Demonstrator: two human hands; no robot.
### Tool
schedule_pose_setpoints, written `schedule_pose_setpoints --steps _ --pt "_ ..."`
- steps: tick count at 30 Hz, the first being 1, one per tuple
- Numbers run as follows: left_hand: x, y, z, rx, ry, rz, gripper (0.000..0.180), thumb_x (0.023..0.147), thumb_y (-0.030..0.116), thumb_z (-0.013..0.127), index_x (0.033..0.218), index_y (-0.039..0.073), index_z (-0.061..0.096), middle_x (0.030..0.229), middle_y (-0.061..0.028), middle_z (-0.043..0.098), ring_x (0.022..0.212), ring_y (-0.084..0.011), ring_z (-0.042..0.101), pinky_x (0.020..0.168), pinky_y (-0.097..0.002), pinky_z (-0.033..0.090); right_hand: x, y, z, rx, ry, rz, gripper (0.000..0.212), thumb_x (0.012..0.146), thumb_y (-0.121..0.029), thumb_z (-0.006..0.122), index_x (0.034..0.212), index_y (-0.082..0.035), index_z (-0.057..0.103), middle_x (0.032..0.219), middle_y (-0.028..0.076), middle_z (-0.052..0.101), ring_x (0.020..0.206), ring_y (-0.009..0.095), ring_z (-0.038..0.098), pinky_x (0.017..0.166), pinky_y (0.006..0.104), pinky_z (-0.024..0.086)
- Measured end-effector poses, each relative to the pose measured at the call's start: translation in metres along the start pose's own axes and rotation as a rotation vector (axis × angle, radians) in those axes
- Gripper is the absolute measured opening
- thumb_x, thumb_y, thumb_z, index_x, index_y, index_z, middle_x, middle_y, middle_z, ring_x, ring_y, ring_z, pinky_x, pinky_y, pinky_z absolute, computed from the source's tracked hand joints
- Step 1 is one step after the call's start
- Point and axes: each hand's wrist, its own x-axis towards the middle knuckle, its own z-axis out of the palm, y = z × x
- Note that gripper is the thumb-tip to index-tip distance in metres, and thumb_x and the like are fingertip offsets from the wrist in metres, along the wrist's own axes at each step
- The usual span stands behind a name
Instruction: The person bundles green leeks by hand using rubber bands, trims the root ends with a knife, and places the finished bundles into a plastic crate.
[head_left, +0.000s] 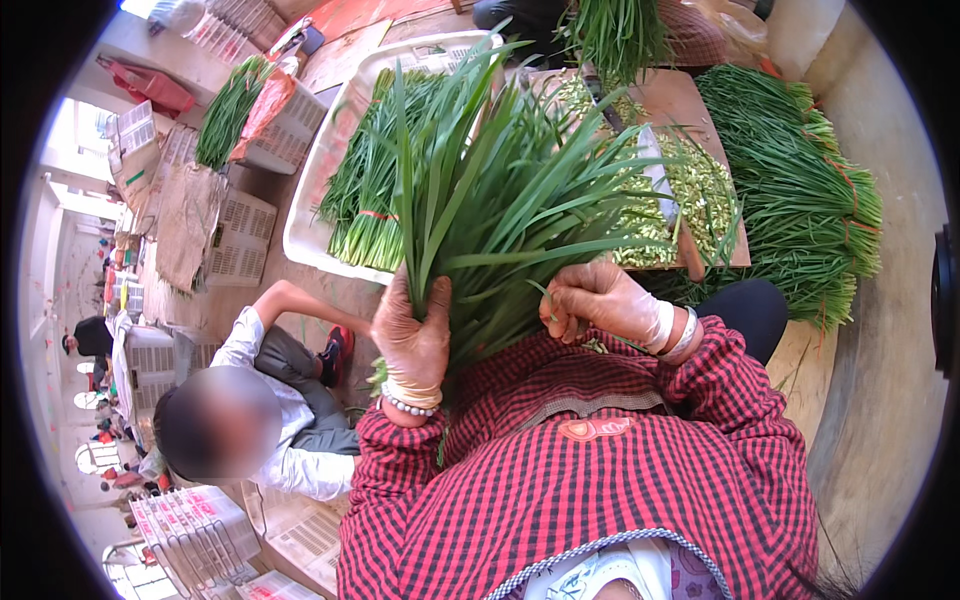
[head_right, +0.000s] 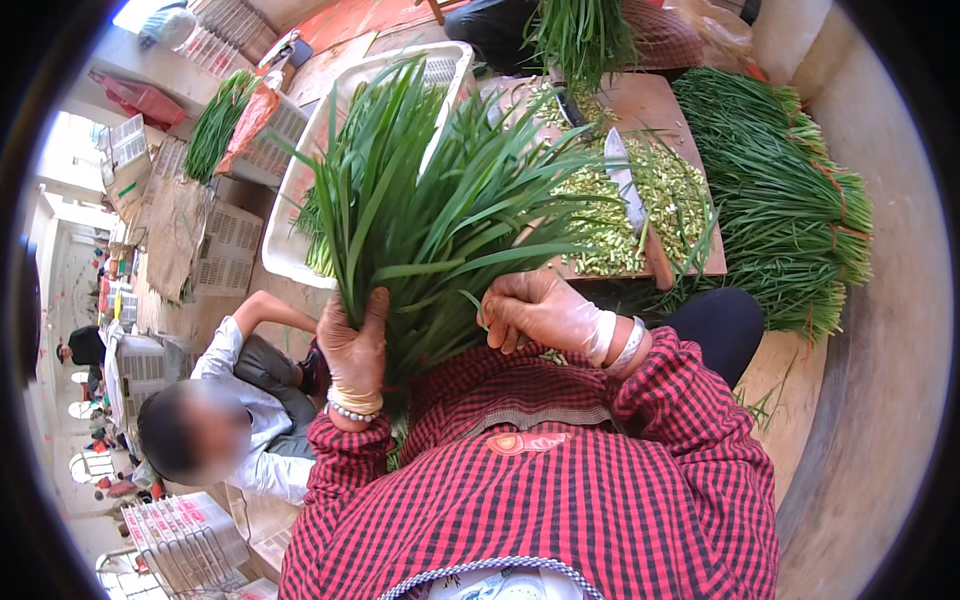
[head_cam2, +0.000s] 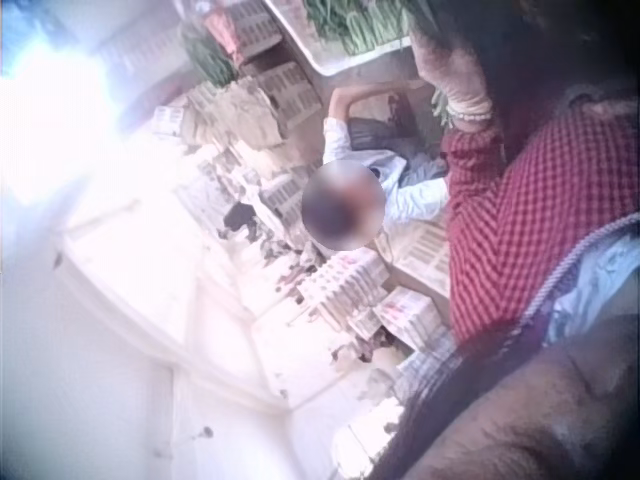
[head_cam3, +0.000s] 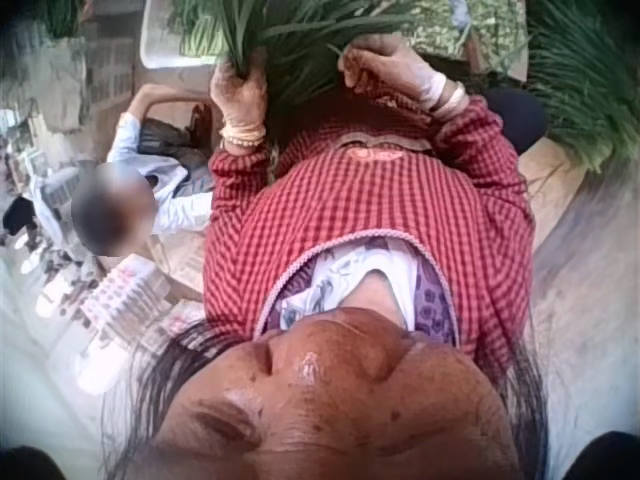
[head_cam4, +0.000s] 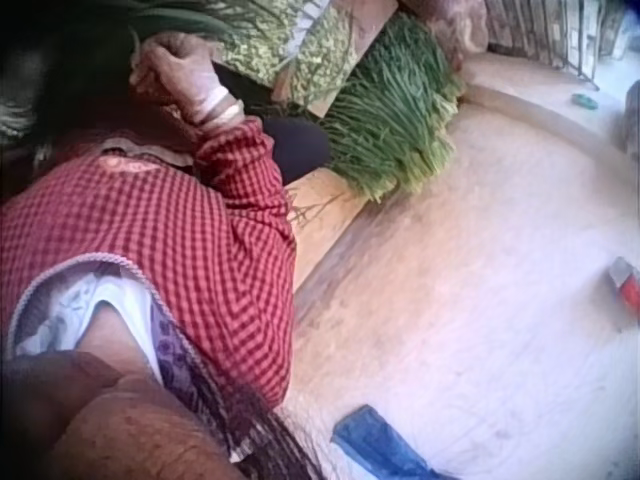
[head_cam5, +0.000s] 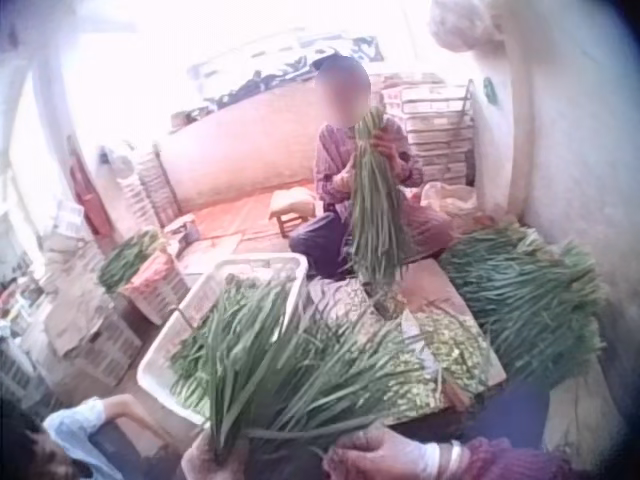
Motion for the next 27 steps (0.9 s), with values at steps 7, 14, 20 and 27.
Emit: schedule_pose_setpoints --steps 7,14,20,27 --pt "0.002 -0.004 0.013 -0.290 -0.066 -0.151 0.032 0.091 0.000 0.067 0.122 0.001 0.064 0.105 0.0000 0.069 0.092 -0.0082 0.059 0.085 -0.0232 0.047 -0.010 -0.008 0.010 0.022 0.036 0.103 0.035 0.100 -0.036 0.056 0.091 -0.003 0.064 0.065 0.005 0.064 0.055 0.011 0.060 0.051 0.0222 0.047" --pt "0.008 -0.003 -0.023 -0.227 0.179 -0.121 0.022 0.092 0.006 0.070 0.112 -0.001 0.067 0.103 -0.0035 0.070 0.087 -0.0095 0.060 0.081 -0.0249 0.049 -0.026 -0.011 -0.019 0.035 0.344 -0.139 0.027 0.100 -0.028 0.059 0.098 -0.002 0.069 0.065 0.002 0.065 0.056 0.008 0.060 0.052 0.0208 0.047" --pt "-0.006 0.021 -0.012 0.358 -0.046 0.298 0.040 0.075 0.012 0.084 0.110 0.004 0.066 0.091 -0.0141 0.068 0.082 -0.0293 0.067 0.068 -0.0370 0.054 0.010 0.040 -0.017 0.172 0.066 -0.046 0.063 0.098 -0.027 0.062 0.149 -0.001 0.033 0.120 0.012 0.062 0.097 0.015 0.062 0.081 0.0266 0.052" --pt "0.004 0.090 -0.020 0.164 -1.145 0.322 0.041 0.086 0.027 0.073 0.121 0.008 0.066 0.120 -0.0173 0.065 0.107 -0.0316 0.065 0.090 -0.0397 0.053 -0.001 0.011 -0.052 0.187 -0.035 -0.145 0.059 0.098 -0.024 0.061 0.145 -0.001 0.033 0.119 0.014 0.063 0.099 0.018 0.062 0.087 0.0320 0.053"
